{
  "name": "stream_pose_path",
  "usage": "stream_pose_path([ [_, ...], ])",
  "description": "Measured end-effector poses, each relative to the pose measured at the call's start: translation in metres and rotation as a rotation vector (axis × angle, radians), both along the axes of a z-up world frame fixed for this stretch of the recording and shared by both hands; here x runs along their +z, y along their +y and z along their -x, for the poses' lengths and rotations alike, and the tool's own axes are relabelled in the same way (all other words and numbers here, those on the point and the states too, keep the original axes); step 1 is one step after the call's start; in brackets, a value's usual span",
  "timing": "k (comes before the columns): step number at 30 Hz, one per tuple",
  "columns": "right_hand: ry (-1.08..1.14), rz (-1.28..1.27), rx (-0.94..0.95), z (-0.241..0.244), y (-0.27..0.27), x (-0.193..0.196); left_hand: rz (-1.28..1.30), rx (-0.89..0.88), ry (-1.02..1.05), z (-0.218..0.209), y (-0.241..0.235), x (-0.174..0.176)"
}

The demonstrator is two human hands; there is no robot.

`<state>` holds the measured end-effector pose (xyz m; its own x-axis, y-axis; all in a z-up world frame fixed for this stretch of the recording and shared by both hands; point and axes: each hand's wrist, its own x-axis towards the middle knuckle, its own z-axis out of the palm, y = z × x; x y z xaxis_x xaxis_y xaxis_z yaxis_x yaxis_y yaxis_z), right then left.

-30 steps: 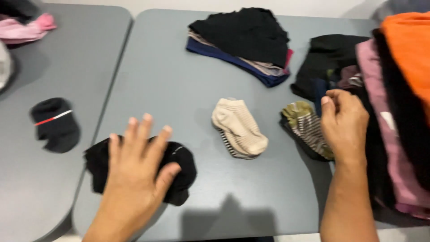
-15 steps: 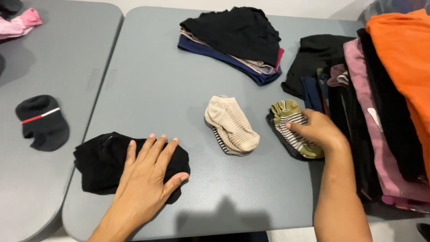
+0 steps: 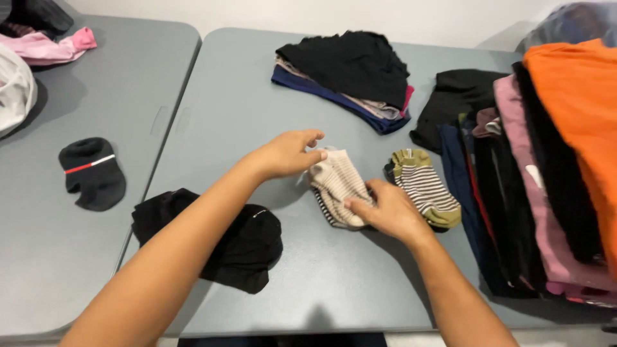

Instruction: Matching and folding pairs of socks from a pile of laundry on a table

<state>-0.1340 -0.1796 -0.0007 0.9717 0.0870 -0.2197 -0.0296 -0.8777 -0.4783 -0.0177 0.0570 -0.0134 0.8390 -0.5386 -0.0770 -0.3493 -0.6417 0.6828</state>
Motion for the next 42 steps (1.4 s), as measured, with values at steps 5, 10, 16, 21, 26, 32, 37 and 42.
stream_pose_path([
  [5,0.047,-0.006,-0.010,0.002,0.003,0.001,-0.264,0.013,0.062,-0.074,-0.039,-0.080],
  [10,0.063,-0.051,0.003,0.002,-0.004,-0.003,-0.224,0.033,0.273,-0.055,-0.037,-0.066],
  [16,0.077,-0.073,0.046,-0.001,-0.010,-0.020,-0.374,-0.061,0.286,-0.025,-0.043,-0.010],
  [21,0.089,-0.110,0.042,0.002,-0.007,-0.020,-0.357,-0.243,-0.013,-0.030,-0.092,0.038],
  [26,0.086,-0.168,0.040,0.004,0.001,-0.008,-0.050,-0.349,-0.190,-0.020,-0.182,0.005],
  [32,0.070,-0.235,0.123,-0.002,0.000,-0.009,-0.495,-0.406,-0.329,-0.025,-0.195,-0.047],
  [37,0.043,-0.183,0.139,-0.008,-0.019,-0.040,-0.663,-0.336,-0.252,-0.022,-0.145,-0.021],
  [42,0.056,-0.230,0.143,-0.008,-0.018,-0.054,-0.604,-0.172,-0.147,-0.036,-0.078,-0.010],
])
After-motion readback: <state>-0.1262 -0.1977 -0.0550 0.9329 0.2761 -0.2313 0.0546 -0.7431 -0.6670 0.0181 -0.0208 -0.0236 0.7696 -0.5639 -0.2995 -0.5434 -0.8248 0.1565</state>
